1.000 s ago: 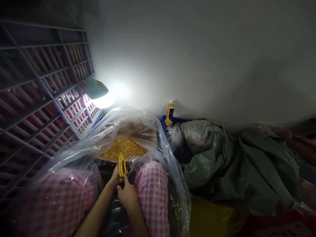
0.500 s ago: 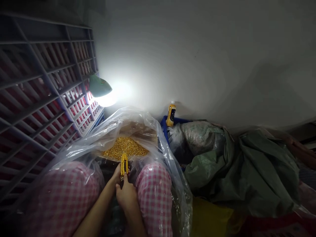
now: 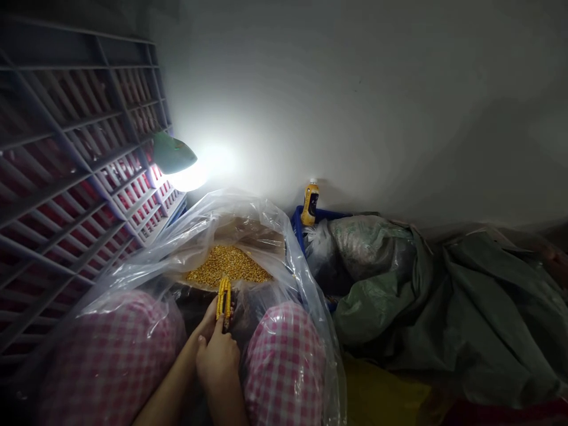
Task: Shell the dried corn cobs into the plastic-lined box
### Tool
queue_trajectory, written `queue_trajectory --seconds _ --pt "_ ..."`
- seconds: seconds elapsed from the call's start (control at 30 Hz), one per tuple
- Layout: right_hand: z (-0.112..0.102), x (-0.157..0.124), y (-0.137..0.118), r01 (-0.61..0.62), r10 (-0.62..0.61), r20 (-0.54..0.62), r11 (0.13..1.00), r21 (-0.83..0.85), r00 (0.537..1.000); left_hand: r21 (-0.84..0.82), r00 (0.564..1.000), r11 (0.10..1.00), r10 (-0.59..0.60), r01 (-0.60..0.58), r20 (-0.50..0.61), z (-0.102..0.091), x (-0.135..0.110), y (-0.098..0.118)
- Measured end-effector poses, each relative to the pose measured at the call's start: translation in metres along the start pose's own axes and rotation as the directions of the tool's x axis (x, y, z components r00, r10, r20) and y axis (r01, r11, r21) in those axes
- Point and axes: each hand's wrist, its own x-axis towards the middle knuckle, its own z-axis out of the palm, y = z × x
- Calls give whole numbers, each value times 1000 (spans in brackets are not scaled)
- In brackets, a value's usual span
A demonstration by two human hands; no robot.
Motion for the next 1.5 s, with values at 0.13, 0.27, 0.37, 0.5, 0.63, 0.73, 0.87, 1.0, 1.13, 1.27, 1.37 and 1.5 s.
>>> queue_trajectory --seconds 0.13,0.27,0.37,0.5,0.63,0.73,0.87,1.0,1.13,1.27,1.37,1.5 --pt "0 0 -5 -24 24 18 1000 -5 1000 10 1000 1000 -18 18 -16 2 -1 2" --pt "-2 1 -5 -39 39 49 999 -4 998 23 999 999 -33 34 -29 5 -2 3" --pt "-3 3 0 -27 26 55 1000 16 998 38 999 999 -31 32 -39 7 -1 2" --pt "-2 4 9 -8 6 58 1000 30 998 46 999 999 -5 7 -50 5 2 -2" --pt "-2 3 11 -5 1 69 998 57 998 39 999 999 14 -12 -43 2 2 -7" --pt "-1 2 14 -5 0 68 997 79 998 36 999 999 16 -15 -42 1 1 -8" --pt "6 5 23 14 -16 20 994 107 1000 37 999 999 25 -23 -45 2 -1 -9" --pt "12 7 34 2 -1 -5 983 183 1000 46 998 998 47 -45 -42 2 2 -9" --pt "14 5 41 -13 22 -30 962 272 999 52 997 996 69 -67 -33 1 5 -10" --pt "18 4 48 5 6 -34 949 314 999 42 995 994 98 -97 -11 -1 5 -12" --pt "21 2 49 30 -18 -45 953 301 999 42 993 992 116 -116 -12 -4 5 -14" --pt "23 -3 43 36 -19 -94 984 176 995 50 994 993 104 -104 -14 -7 5 -16"
